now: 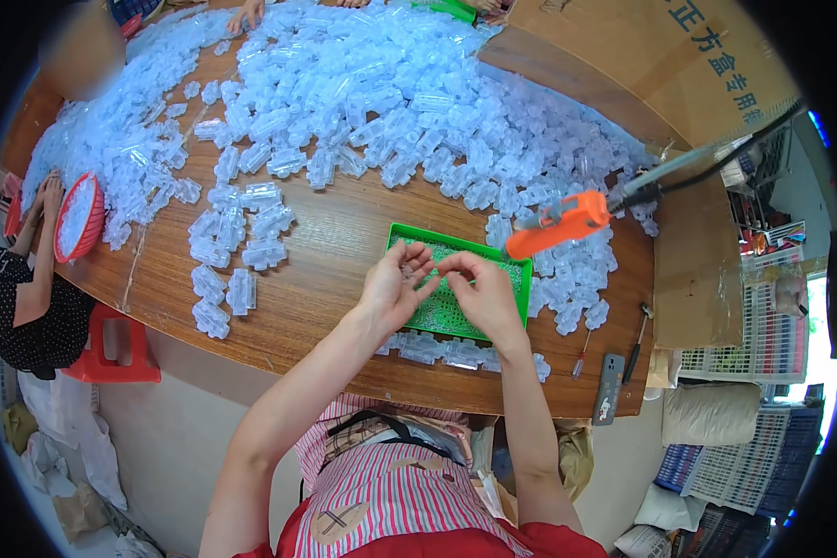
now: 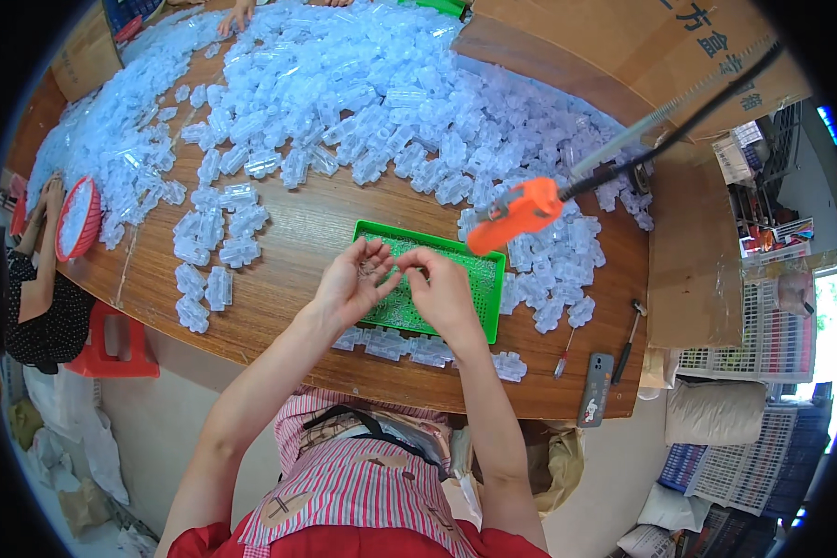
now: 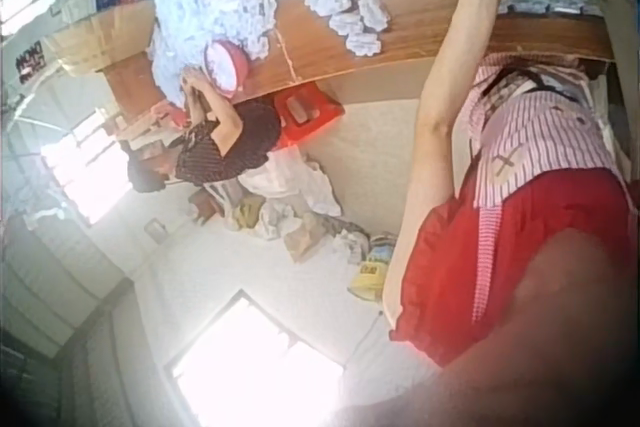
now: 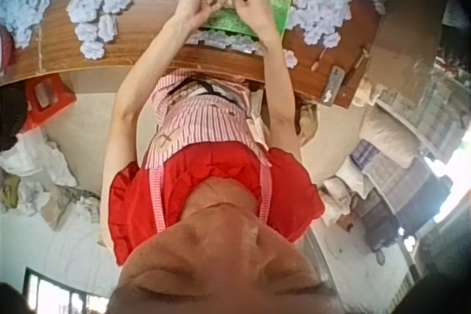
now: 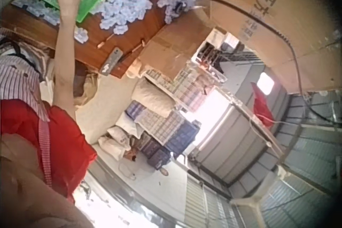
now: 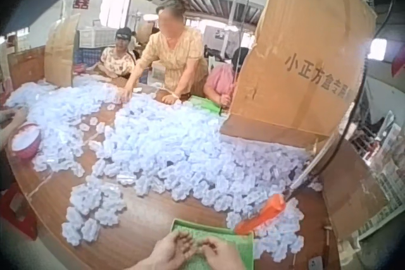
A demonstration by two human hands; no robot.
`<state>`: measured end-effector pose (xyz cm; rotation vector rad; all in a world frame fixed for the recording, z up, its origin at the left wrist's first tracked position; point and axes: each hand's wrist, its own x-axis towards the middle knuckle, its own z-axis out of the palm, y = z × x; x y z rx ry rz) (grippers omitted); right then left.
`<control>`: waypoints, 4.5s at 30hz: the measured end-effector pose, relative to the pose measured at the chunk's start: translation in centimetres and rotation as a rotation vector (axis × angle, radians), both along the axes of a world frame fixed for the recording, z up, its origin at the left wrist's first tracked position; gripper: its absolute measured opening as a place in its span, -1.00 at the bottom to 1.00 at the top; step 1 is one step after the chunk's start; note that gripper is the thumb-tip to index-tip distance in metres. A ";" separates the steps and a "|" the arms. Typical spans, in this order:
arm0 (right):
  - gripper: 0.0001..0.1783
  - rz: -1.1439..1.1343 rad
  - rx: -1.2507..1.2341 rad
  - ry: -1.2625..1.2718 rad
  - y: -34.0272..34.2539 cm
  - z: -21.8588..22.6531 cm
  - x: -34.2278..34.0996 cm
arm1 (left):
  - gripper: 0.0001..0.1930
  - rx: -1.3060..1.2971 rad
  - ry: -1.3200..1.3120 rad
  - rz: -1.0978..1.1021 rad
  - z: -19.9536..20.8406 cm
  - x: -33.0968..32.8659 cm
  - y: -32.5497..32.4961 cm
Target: The person picks up small metal pins from a green tray and inserts them into clear plastic components before applying glue with an orange glue gun. This process is repeated for several components which are then placed in a row on the table.
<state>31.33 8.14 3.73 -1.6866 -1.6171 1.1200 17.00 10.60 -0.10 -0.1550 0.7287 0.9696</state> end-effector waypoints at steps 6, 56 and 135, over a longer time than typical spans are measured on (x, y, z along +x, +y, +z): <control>-0.43 0.046 0.114 -0.530 -0.5 -3.1 -1.8 | -0.75 0.120 0.220 0.057 0.0 -2.2 -0.9; -0.90 0.290 0.454 -0.318 -0.2 -6.0 -3.3 | -0.62 0.133 -0.182 0.078 1.6 -5.9 -3.0; -0.77 -0.653 0.335 -0.290 -17.8 -4.5 13.4 | -0.54 -0.200 -0.133 -0.695 0.2 12.3 -13.7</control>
